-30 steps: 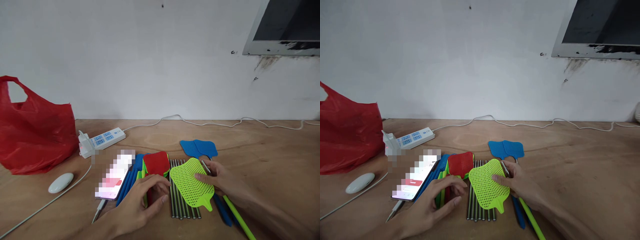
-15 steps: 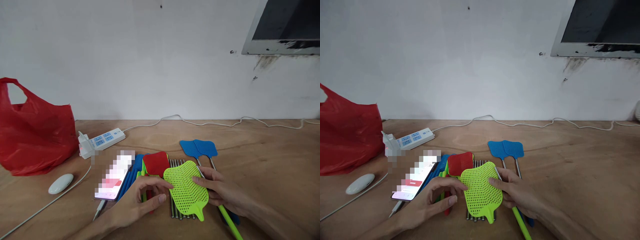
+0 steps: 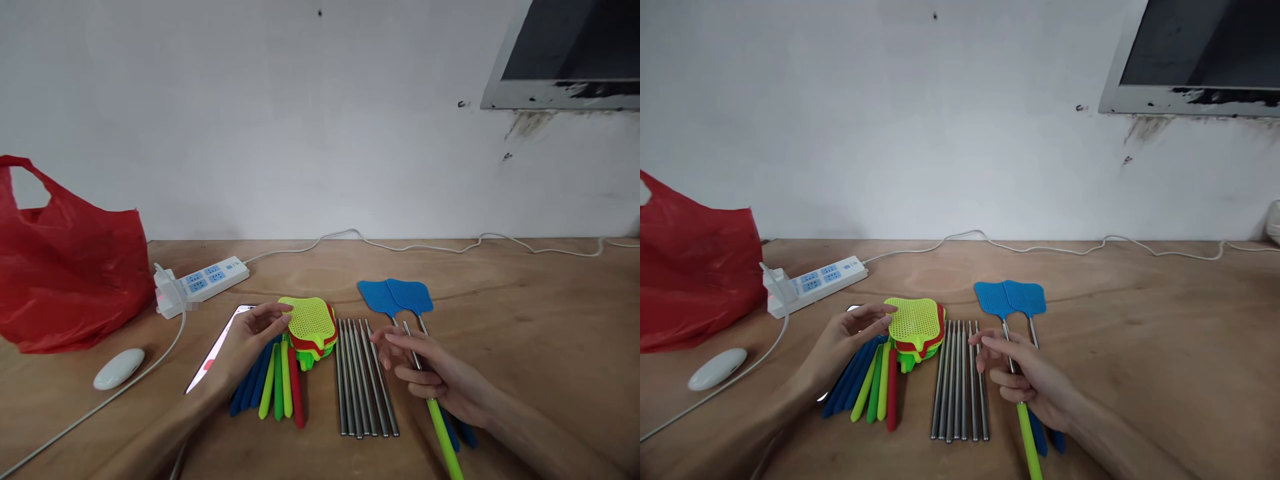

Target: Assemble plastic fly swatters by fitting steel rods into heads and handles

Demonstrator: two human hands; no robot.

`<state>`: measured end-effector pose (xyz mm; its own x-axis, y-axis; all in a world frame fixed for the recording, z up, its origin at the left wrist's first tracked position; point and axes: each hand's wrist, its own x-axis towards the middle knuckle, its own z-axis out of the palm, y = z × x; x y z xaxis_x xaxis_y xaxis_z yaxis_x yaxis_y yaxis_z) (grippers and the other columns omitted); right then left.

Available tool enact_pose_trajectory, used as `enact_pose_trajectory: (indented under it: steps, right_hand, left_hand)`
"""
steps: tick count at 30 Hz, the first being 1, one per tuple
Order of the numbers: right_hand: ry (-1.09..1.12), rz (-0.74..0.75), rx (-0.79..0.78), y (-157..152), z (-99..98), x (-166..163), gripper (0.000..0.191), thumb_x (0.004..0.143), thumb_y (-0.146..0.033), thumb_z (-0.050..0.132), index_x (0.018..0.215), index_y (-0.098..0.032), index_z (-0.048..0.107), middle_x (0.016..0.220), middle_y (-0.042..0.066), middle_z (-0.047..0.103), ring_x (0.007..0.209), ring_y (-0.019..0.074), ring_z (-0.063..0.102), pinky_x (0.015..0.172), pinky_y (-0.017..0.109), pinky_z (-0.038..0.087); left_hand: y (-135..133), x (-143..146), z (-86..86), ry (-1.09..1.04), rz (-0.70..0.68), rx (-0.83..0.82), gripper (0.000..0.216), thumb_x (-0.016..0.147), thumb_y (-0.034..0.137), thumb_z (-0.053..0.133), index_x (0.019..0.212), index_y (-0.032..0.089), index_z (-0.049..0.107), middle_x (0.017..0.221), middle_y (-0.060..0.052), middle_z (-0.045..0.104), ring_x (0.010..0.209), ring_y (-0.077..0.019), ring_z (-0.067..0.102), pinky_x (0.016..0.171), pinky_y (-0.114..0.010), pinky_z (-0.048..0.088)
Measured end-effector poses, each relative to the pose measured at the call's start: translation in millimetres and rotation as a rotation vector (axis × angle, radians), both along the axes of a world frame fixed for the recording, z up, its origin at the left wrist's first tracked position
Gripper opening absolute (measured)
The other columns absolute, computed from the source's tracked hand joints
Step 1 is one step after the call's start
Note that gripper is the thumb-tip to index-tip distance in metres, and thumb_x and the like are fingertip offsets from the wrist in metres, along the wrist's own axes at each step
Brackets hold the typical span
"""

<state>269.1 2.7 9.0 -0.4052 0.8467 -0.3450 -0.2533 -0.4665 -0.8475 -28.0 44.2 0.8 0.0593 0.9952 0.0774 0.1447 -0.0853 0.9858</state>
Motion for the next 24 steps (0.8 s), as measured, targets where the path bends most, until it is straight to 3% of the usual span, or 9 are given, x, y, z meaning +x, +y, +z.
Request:
enact_pose_trajectory:
  steps: [7,12,18,21,24]
  right_hand:
    - [0.006,0.058,0.002,-3.6,-0.3,-1.8,0.019,0.085,-0.036,0.072,0.094,-0.019,0.072,0.074,-0.002,0.061,0.042,-0.0013,0.013,0.037,0.014,0.006]
    - [0.008,0.055,-0.024,-1.5,2.3,-3.9,0.025,0.088,-0.04,0.068,0.093,-0.016,0.075,0.071,-0.001,0.059,0.041,-0.0015,0.013,0.036,0.015,0.006]
    - [0.032,0.057,-0.036,-0.1,-0.9,-3.2,0.026,0.089,-0.039,0.067,0.093,-0.015,0.077,0.068,-0.002,0.056,0.04,-0.0017,0.012,0.036,0.014,0.007]
    - [0.067,0.042,-0.05,-0.2,-3.5,-1.8,0.028,0.088,-0.04,0.067,0.091,-0.014,0.077,0.064,-0.004,0.049,0.041,-0.001,0.013,0.036,0.014,0.009]
    - [0.113,0.014,-0.037,1.2,-6.1,-1.0,0.034,0.084,-0.045,0.07,0.088,-0.012,0.078,0.063,-0.004,0.045,0.043,0.0004,0.016,0.037,0.015,0.013]
  left_hand:
    - [9.5,-6.6,-2.5,0.25,-0.014,0.041,0.039,0.078,0.056,0.069,0.08,0.017,0.07,0.082,-0.004,0.071,0.076,-0.0204,0.065,0.067,-0.029,0.052]
    - [14.3,-11.6,-5.6,0.409,-0.05,0.084,0.036,0.077,0.053,0.067,0.073,0.018,0.066,0.067,0.001,0.059,0.063,-0.0169,0.055,0.058,-0.026,0.044]
    - [7.3,-11.2,-3.2,0.648,0.036,0.225,0.027,0.084,0.046,0.06,0.075,0.021,0.064,0.054,0.006,0.041,0.054,-0.0156,0.041,0.055,-0.027,0.03]
    - [-2.6,-5.0,0.0,0.776,-0.02,0.413,0.025,0.093,0.041,0.052,0.083,0.02,0.063,0.063,0.003,0.051,0.06,-0.0169,0.048,0.059,-0.028,0.036]
    - [-11.6,0.8,0.9,0.821,-0.14,0.564,0.024,0.098,0.036,0.048,0.094,0.02,0.065,0.089,-0.004,0.063,0.081,-0.0209,0.059,0.072,-0.032,0.045]
